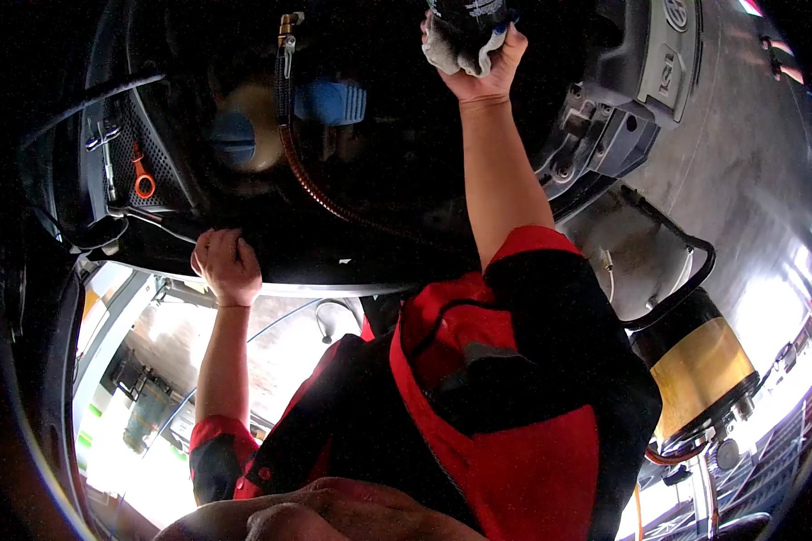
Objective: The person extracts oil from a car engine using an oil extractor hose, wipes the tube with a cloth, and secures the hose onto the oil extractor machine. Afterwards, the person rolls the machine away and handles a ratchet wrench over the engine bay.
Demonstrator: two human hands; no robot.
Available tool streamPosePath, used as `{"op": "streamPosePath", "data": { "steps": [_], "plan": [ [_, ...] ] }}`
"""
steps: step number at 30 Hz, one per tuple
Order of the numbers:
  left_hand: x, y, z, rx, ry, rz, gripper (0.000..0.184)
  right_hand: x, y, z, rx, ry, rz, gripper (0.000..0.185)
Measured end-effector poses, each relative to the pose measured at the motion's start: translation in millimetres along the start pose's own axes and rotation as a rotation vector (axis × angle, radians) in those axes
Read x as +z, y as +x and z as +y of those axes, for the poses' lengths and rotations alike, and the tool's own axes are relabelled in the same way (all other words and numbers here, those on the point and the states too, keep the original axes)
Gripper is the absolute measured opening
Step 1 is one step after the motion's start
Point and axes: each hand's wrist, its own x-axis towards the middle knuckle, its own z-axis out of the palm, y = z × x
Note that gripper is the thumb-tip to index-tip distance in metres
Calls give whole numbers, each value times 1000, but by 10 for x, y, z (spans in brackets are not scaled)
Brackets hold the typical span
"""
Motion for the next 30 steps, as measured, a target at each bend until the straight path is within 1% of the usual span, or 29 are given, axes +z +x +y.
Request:
{"op": "streamPosePath", "data": {
  "steps": [1,4,5,6,10,13,16,17,18,20,21,22,24,25,26,27,28,29,30],
  "plan": [
    [2,6,2,4,-5,4,20,-53,38,5,13,4,-59,77],
    [-6,9,16,-24,8,-8,19,13,85,50,24,17,-42,80],
    [9,0,5,-18,14,-1,19,21,83,66,13,16,-6,82],
    [30,-14,-9,-12,19,7,19,33,101,67,35,61,-14,82],
    [42,-32,-22,29,4,55,20,188,38,78,55,140,-119,85],
    [28,-23,-4,30,6,45,19,416,-183,1,94,249,-118,90],
    [26,-34,9,79,15,107,16,845,-505,-147,42,273,-8,86],
    [33,-41,-5,54,28,60,13,1048,-640,-214,-5,242,36,85],
    [54,-43,-11,51,27,81,12,1229,-835,-267,-29,221,31,85],
    [60,-65,-6,57,16,115,10,1580,-1170,-453,-117,178,-39,84],
    [37,-69,20,50,19,126,9,1933,-1377,-519,-188,195,-55,80],
    [37,-72,20,57,42,129,11,2313,-1562,-613,-330,204,42,78],
    [24,-72,19,69,70,94,15,2700,-1989,-900,-339,60,-91,72],
    [15,-79,33,74,80,99,18,2898,-2137,-1058,-455,-144,-216,63],
    [-8,-71,46,77,92,103,22,3098,-2288,-1215,-593,-324,-328,58],
    [-74,-61,78,66,45,40,25,3477,-2511,-1268,-727,-311,-168,56],
    [-81,-65,80,81,55,35,27,3709,-2709,-1354,-857,-269,-194,53],
    [62,-95,37,114,69,186,26,3943,-2912,-1437,-986,-228,-223,51],
    [-11,-111,61,133,45,154,26,4210,-3076,-1543,-1082,-407,-294,48]
  ]
}}
